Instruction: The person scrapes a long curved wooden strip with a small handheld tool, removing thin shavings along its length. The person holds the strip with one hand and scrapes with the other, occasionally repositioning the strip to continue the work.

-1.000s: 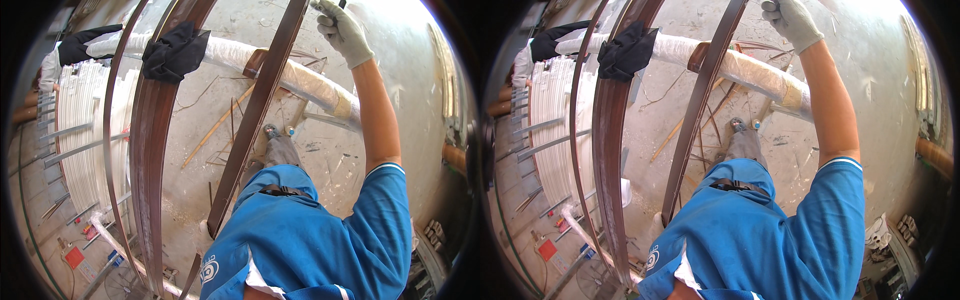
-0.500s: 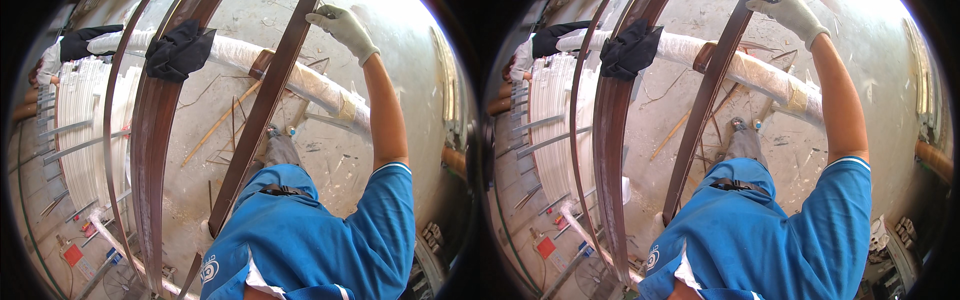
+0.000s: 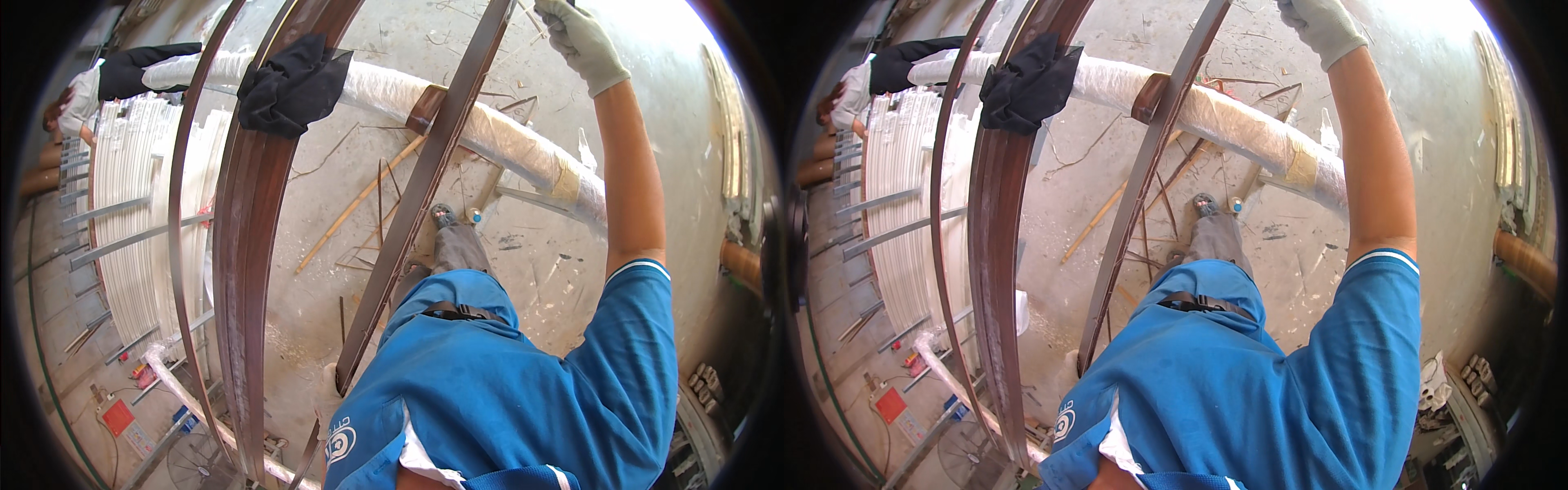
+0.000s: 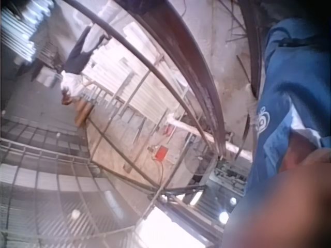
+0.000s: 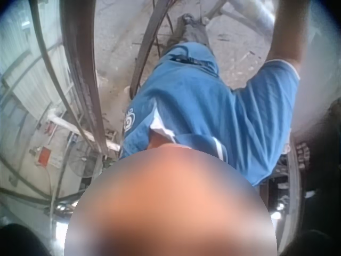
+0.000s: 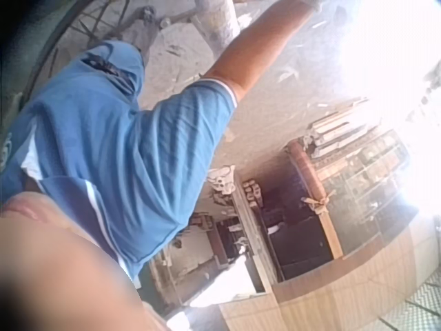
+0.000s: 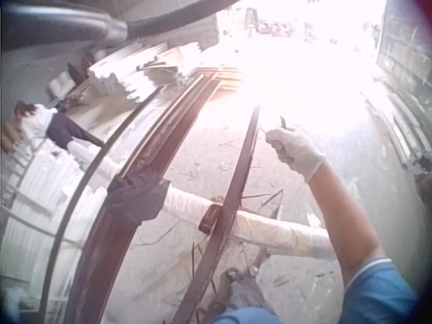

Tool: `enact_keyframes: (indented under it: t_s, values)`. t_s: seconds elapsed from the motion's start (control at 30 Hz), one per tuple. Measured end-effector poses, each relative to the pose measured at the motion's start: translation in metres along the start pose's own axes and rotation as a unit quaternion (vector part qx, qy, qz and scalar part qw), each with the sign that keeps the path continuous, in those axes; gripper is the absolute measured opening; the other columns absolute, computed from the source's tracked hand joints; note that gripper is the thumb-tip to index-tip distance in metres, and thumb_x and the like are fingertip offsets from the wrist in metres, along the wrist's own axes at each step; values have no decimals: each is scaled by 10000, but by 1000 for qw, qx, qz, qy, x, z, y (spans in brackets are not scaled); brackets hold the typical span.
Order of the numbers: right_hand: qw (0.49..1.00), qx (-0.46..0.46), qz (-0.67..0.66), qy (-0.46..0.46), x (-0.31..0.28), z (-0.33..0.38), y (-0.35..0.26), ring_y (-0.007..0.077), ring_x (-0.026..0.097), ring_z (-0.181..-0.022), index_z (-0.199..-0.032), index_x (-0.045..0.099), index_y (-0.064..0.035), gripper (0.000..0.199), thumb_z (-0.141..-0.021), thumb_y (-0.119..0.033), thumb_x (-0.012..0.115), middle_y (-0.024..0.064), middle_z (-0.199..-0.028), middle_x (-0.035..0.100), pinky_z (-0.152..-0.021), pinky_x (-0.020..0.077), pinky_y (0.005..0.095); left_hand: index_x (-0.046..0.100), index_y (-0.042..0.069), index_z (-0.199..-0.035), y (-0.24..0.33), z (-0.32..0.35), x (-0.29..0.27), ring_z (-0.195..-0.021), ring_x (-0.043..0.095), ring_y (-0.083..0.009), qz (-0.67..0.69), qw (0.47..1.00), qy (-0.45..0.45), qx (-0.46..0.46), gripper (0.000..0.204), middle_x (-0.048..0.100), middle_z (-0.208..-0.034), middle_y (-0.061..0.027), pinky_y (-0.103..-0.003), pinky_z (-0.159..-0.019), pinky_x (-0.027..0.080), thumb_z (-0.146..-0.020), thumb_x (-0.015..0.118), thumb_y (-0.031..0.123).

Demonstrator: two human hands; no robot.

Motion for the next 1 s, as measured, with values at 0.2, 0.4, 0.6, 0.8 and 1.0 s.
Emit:
enact_keyframes:
  t_s: [0.2, 0.4, 0.6, 0.8, 1.0]
  values:
    - [994, -40, -99, 23, -21, -26, -15, 41, 331, -390, -710, 568, -195, 238, -916, -229, 681, -86, -562, 440, -348, 232, 232, 595, 119, -1087, -3, -2, 4, -790, 643, -328, -18, 1000, -2, 25, 428, 624, -834, -131, -405, -695, 488, -754, 804, 290]
    - [995, -61, -66, 35, -25, -25, -17, 39, 357, -414, -800, 648, -149, 231, -929, -332, 705, -69, -590, 488, -358, 236, 226, 593, 117, -1095, -7, 0, 5, -831, 646, -364, 7, 1000, -8, 2, 431, 637, -875, -153, -421, -715, 487, -770, 803, 308]
    - [975, -23, 219, 14, 24, 20, -12, 39, 401, -448, -872, 708, -107, 309, -943, -408, 710, -42, -625, 548, -374, 246, 227, 596, 117, -1115, -10, -3, 9, -871, 649, -389, -17, 1000, -5, 12, 410, 658, -921, -172, -447, -737, 487, -792, 783, 286]
    - [925, -97, 362, -65, 60, 25, -18, 24, 393, -522, -935, 740, -46, 366, -958, -410, 705, -3, -723, 622, -444, 292, 220, 597, 128, -1126, -9, -2, 9, -852, 650, -387, -16, 1000, -8, 16, 397, 655, -878, -180, -441, -723, 480, -797, 778, 254]
    - [995, 23, 88, -30, 15, -8, 17, 45, 402, -457, -796, 666, -135, 274, -965, -349, 651, -42, -608, 532, -386, 260, 234, 599, 142, -1134, -11, -1, 11, -841, 656, -376, 5, 1000, -15, -19, 405, 658, -866, -171, -421, -717, 480, -791, 787, 248]
Point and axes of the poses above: each hand's wrist, its own z-axis away from the middle knuckle, its own x-axis out of the palm, y = z × x, the point moved 9 cm from there along -z, towards the middle knuckle
